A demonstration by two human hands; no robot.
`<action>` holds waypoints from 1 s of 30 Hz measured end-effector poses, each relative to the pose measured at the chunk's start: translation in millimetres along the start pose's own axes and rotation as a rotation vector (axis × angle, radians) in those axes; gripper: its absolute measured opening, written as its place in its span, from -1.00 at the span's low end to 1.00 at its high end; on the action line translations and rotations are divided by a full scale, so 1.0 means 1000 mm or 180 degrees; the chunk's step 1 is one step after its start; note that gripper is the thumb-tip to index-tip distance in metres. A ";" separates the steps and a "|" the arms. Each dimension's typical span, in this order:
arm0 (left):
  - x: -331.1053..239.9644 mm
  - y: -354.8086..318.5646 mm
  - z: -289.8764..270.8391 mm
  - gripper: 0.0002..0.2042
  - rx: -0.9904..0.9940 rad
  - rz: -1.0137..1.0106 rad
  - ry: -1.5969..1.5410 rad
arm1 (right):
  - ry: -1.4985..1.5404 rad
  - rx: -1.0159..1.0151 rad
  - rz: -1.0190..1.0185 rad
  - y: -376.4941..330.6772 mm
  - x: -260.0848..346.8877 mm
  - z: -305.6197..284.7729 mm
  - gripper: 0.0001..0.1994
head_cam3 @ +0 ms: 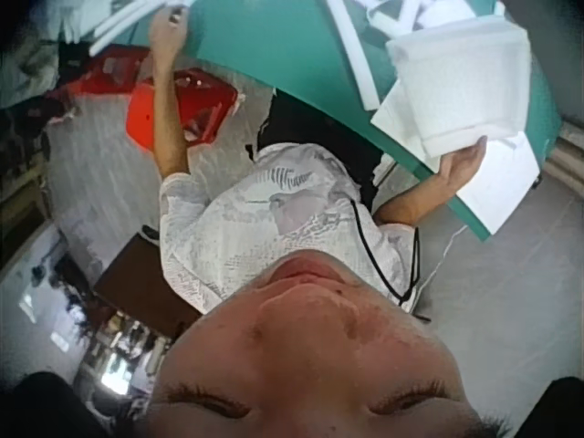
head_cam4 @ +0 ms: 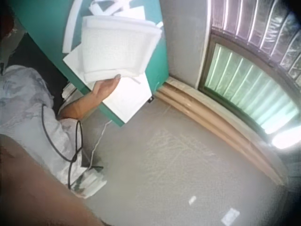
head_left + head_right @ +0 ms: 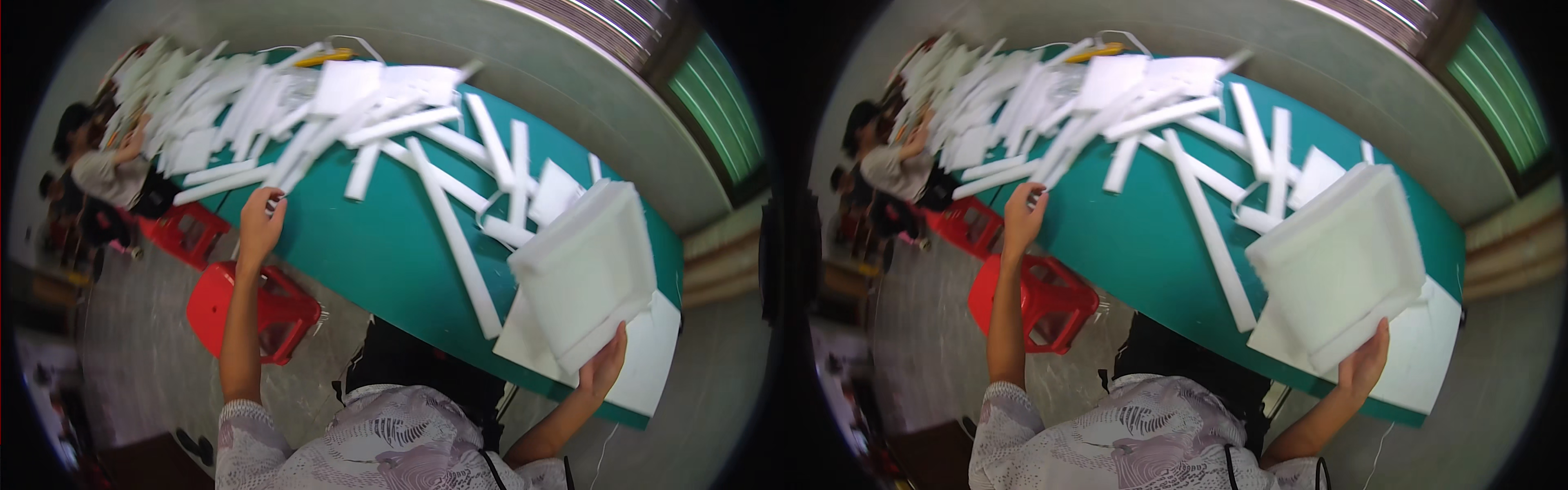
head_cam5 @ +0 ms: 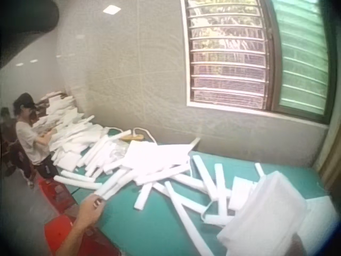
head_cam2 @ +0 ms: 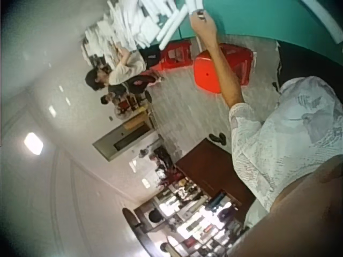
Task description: Using a hot glue gun to assemble rectangular foam frames from pre-cut strips and bases.
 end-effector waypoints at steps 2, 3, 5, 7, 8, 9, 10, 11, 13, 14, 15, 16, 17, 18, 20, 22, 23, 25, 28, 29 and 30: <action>-0.054 -0.012 0.013 -0.82 0.0301 0.0149 -0.0196 | 0.0054 -0.0155 -0.0294 -0.010 0.021 -0.013 -0.40; -0.079 -0.021 0.024 -0.83 0.0475 0.0235 -0.0344 | 0.0029 -0.0282 -0.0332 -0.015 0.030 -0.022 -0.40; -0.125 -0.036 0.045 -0.82 0.0860 0.0490 -0.0568 | 0.0038 -0.0362 -0.0522 -0.020 0.047 -0.036 -0.37; -0.159 -0.049 0.074 -0.82 0.1202 0.0772 -0.0841 | -0.0025 -0.0514 -0.0670 -0.030 0.062 -0.046 -0.37; -0.171 -0.060 0.081 -0.78 0.1296 0.1127 -0.0766 | -0.0024 -0.0535 -0.0676 -0.027 0.059 -0.053 -0.37; -0.185 -0.067 0.090 -0.74 0.1385 0.1499 -0.0731 | -0.0040 -0.0567 -0.0720 -0.028 0.061 -0.057 -0.36; -0.198 -0.067 0.098 -0.74 0.1398 0.1524 -0.0733 | -0.0024 -0.0586 -0.0732 -0.030 0.062 -0.061 -0.36; -0.215 -0.068 0.106 -0.69 0.1417 0.1851 -0.0516 | -0.0006 -0.0647 -0.0750 -0.032 0.064 -0.066 -0.36; -0.233 -0.067 0.120 -0.64 0.1402 0.2200 -0.0323 | 0.0007 -0.0700 -0.0812 -0.039 0.071 -0.071 -0.36; -0.230 -0.072 0.129 -0.61 0.1539 0.2410 -0.0110 | 0.0060 -0.0733 -0.0804 -0.041 0.071 -0.077 -0.36; -0.226 -0.076 0.137 -0.58 0.1677 0.2595 0.0125 | 0.0112 -0.0750 -0.0776 -0.039 0.069 -0.085 -0.35; -0.222 -0.076 0.141 -0.58 0.1642 0.2557 0.0200 | 0.0170 -0.0708 -0.0699 -0.039 0.067 -0.094 -0.36; -0.219 -0.078 0.144 -0.57 0.1782 0.2520 0.0160 | 0.0204 -0.0828 -0.0692 -0.040 0.067 -0.098 -0.36; -0.216 -0.077 0.144 -0.57 0.1916 0.2476 0.0106 | 0.0213 -0.0736 -0.0711 -0.043 0.070 -0.100 -0.36; -0.215 -0.076 0.141 -0.58 0.1833 0.2457 0.0174 | 0.0239 -0.0578 -0.0693 -0.047 0.070 -0.099 -0.36; -0.211 -0.074 0.132 -0.58 0.1766 0.2440 0.0214 | 0.0245 -0.0604 -0.0626 -0.043 0.069 -0.100 -0.35; -0.213 -0.070 0.121 -0.57 0.1387 0.2503 0.0189 | 0.0252 -0.0559 -0.0597 -0.040 0.066 -0.096 -0.35; -0.208 -0.060 0.112 -0.56 0.0995 0.2552 0.0185 | 0.0242 -0.0645 -0.0559 -0.035 0.061 -0.093 -0.35; -0.166 -0.023 0.108 -0.56 0.0385 0.1648 0.0583 | 0.0274 -0.0519 -0.0535 -0.028 0.057 -0.084 -0.34; -0.151 -0.008 0.108 -0.56 -0.0052 0.1302 0.0681 | 0.0284 -0.0509 -0.0536 -0.026 0.055 -0.081 -0.34; -0.135 0.005 0.107 -0.56 -0.0483 0.0953 0.0781 | 0.0271 -0.0477 -0.0465 -0.024 0.051 -0.077 -0.35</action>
Point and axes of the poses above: each hand's wrist, its own y-axis towards the middle knuckle, its own z-axis out of the palm, x = y × z, the point moved 5 cm from there along y, towards the middle knuckle, and after that the axes turned 2 degrees about -x, right-handed, at the moved point
